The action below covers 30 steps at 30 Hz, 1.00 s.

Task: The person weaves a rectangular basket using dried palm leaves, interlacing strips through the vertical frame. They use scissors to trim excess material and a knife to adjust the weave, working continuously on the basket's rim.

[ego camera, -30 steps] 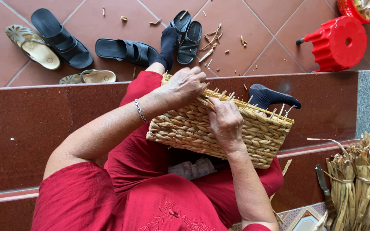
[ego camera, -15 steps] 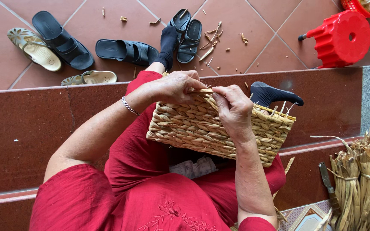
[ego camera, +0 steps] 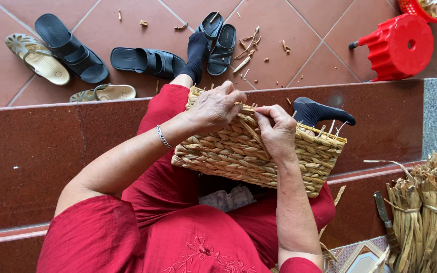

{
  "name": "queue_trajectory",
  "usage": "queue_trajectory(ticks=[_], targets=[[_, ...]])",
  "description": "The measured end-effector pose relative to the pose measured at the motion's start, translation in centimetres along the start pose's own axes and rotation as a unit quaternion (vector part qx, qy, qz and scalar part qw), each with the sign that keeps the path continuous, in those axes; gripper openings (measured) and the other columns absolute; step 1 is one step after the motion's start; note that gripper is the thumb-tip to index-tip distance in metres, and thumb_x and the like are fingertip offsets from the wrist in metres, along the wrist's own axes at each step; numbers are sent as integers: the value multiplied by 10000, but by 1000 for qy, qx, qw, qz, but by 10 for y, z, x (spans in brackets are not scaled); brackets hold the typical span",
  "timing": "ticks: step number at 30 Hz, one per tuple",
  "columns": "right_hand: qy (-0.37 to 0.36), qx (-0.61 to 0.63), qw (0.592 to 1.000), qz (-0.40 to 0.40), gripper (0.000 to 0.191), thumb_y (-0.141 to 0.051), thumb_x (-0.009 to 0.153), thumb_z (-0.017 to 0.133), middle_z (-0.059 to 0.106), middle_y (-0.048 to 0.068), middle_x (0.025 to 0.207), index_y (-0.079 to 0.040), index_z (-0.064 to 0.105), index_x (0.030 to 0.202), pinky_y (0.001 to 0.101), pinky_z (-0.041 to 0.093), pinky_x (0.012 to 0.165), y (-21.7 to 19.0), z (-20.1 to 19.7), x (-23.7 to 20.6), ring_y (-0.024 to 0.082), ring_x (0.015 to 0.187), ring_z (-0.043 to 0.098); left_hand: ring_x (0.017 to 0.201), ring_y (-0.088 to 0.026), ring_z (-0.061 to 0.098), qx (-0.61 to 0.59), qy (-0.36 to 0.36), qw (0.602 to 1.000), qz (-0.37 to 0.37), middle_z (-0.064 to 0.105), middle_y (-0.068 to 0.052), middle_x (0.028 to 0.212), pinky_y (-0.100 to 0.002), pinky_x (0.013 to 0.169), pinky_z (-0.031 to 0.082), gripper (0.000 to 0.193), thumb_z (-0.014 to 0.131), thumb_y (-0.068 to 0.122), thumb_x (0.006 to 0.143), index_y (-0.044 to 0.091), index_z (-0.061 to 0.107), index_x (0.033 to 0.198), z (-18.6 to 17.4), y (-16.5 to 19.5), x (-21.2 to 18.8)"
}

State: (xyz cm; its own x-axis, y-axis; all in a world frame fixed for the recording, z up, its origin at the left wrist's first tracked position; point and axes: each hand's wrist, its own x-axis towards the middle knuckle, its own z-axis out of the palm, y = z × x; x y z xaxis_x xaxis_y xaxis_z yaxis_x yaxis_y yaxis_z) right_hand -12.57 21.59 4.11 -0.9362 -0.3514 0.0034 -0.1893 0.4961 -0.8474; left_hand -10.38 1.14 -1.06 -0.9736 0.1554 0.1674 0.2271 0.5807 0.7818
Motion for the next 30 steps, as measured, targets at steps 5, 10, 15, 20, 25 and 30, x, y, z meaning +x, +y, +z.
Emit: queue_trajectory(ticks=[5, 10, 15, 20, 25, 30], targets=[[23, -68, 995, -67, 157, -103, 934, 777, 676, 80, 905, -20, 736, 1062, 286, 528, 633, 3, 9, -8, 140, 755, 661, 924, -339, 634, 17, 51, 990, 129, 575, -128, 1045, -442, 758, 519, 197, 719, 134, 919, 81, 589, 1058, -6, -7, -17], [78, -174, 973, -130, 135, -162, 932, 805, 694, 73, 832, -68, 710, 920, 343, 538, 633, 8, 24, -8, 199, 707, 673, 989, -344, 650, 82, 52, 973, 211, 609, -135, 1011, -436, 809, 551, 250, 655, 16, 825, 29, 531, 1042, -5, -11, -27], [93, -196, 965, -146, 192, -175, 950, 800, 679, 78, 791, -58, 657, 897, 382, 536, 616, 17, 30, -19, 237, 679, 679, 877, -336, 661, 72, -61, 995, 35, 644, -136, 872, -453, 740, 529, 194, 666, 51, 895, 62, 550, 1050, -4, -15, -12], [101, -178, 967, -150, 158, -149, 952, 784, 685, 77, 801, -63, 659, 908, 385, 542, 639, 8, 40, -28, 244, 703, 682, 951, -342, 640, 143, 17, 988, 60, 690, -149, 958, -475, 754, 487, 407, 667, 122, 777, 59, 590, 1172, -13, -13, 5], [177, -190, 954, -148, 148, -95, 884, 796, 658, 70, 827, -83, 650, 863, 410, 529, 724, -3, 27, -52, 273, 800, 633, 828, -330, 653, 49, -158, 983, -78, 688, -154, 891, -449, 797, 536, 242, 701, 323, 953, 104, 774, 1026, -54, -37, -5], [272, -183, 942, -77, 141, -52, 894, 802, 647, 31, 818, -71, 667, 855, 362, 497, 669, 13, -19, -106, 225, 761, 586, 748, -213, 683, 21, -168, 981, -99, 709, -152, 823, -349, 730, 539, 210, 727, 237, 1002, 60, 753, 1110, -71, -63, -14]])
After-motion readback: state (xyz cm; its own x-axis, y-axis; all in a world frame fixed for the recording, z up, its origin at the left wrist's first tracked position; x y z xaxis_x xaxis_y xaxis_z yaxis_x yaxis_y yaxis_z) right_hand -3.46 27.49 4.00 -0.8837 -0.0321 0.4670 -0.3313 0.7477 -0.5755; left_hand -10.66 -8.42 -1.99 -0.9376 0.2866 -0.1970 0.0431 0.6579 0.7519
